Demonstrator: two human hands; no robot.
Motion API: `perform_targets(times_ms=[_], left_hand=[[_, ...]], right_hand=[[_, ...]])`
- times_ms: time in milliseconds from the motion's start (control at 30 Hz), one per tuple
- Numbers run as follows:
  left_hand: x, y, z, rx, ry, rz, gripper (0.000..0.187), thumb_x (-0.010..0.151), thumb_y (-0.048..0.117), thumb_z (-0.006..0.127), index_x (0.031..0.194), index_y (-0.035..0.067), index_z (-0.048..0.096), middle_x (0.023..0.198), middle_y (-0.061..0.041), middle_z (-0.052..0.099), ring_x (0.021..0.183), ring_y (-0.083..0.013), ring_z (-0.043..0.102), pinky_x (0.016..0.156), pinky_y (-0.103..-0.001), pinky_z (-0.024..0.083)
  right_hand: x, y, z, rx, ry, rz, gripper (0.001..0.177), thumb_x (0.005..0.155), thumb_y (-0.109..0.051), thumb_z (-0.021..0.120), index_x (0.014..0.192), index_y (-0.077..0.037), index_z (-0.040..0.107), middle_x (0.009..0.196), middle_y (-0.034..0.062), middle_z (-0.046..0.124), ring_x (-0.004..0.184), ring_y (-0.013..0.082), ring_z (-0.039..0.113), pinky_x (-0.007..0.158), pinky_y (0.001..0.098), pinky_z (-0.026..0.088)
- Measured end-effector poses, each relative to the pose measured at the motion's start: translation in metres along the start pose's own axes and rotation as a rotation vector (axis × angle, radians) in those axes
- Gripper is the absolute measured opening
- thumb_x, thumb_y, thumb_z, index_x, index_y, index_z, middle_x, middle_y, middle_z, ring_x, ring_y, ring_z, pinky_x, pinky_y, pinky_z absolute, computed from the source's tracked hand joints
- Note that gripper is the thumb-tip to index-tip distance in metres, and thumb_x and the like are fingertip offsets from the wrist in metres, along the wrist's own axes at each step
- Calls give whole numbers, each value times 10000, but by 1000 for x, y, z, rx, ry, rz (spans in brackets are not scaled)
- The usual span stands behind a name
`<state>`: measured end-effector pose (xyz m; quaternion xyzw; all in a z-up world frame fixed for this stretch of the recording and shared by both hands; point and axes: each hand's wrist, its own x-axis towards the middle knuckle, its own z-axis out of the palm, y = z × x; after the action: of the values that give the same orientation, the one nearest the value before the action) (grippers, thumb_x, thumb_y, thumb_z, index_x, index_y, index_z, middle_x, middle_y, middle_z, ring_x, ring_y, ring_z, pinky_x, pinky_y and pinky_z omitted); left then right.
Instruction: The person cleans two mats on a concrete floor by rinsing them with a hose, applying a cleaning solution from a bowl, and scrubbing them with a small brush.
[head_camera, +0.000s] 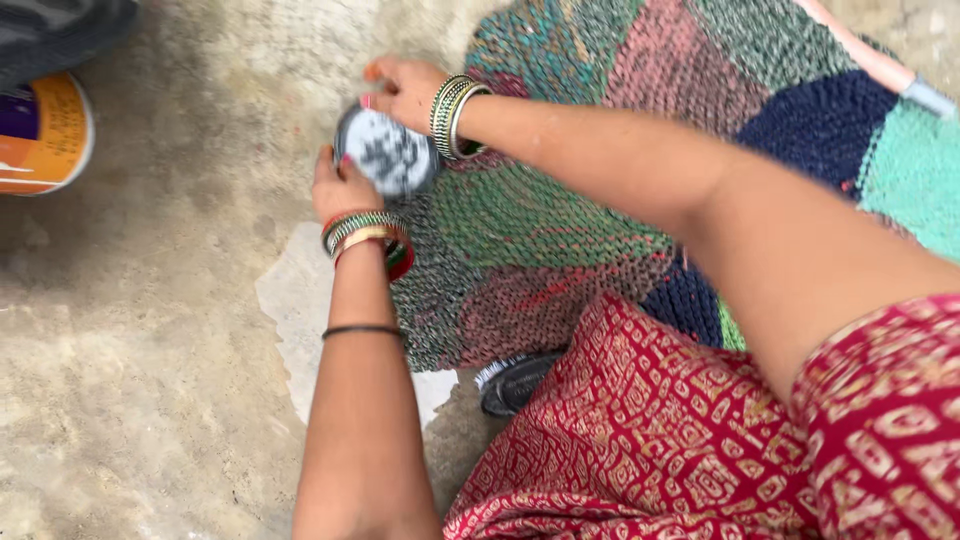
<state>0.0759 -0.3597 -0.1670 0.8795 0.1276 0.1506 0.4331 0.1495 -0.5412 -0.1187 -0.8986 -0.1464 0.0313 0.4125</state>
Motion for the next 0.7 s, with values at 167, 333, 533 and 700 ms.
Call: perform_targets(times_ms=[167, 333, 533, 700], left_hand=[[15, 34, 24, -369, -25, -42, 815, 957, 154, 632, 1617, 114, 154, 1577, -201, 408, 1225, -464, 544, 993, -506, 475], [-97, 42, -21, 380, -77, 64, 886, 900, 393, 735, 1583, 162, 221, 1608, -208, 351, 1496, -394, 299, 1135, -611, 313], [-123, 40, -53, 583, -419, -71, 792, 916, 365, 650, 1576, 439, 218, 1574, -153, 365, 1359, -369, 465, 1054, -565, 429], [-127, 17, -68, 786, -574, 88, 755, 996, 94, 441, 1590, 505, 220, 1448, -179, 459, 1124, -367, 637, 904, -481, 553]], right_hand=[[-6, -25, 0, -395, 352, -179, 733, 985, -462, 673, 1595, -230, 338, 1594, 299, 278, 1410, 529, 308, 1149, 570, 279], [-76, -18, -16, -665, 214, -566, 701, 977, -503, 665, 1576, -309, 357, 1617, 204, 283, 1479, 451, 300, 1151, 673, 225], [-115, -28, -15, -725, -186, -470, 794, 835, -295, 713, 1560, -241, 396, 1500, 135, 422, 1291, 345, 535, 970, 548, 501], [-81, -52, 20, -645, -70, -93, 732, 879, -269, 692, 1527, -130, 381, 1060, 242, 664, 906, 430, 679, 745, 540, 547]])
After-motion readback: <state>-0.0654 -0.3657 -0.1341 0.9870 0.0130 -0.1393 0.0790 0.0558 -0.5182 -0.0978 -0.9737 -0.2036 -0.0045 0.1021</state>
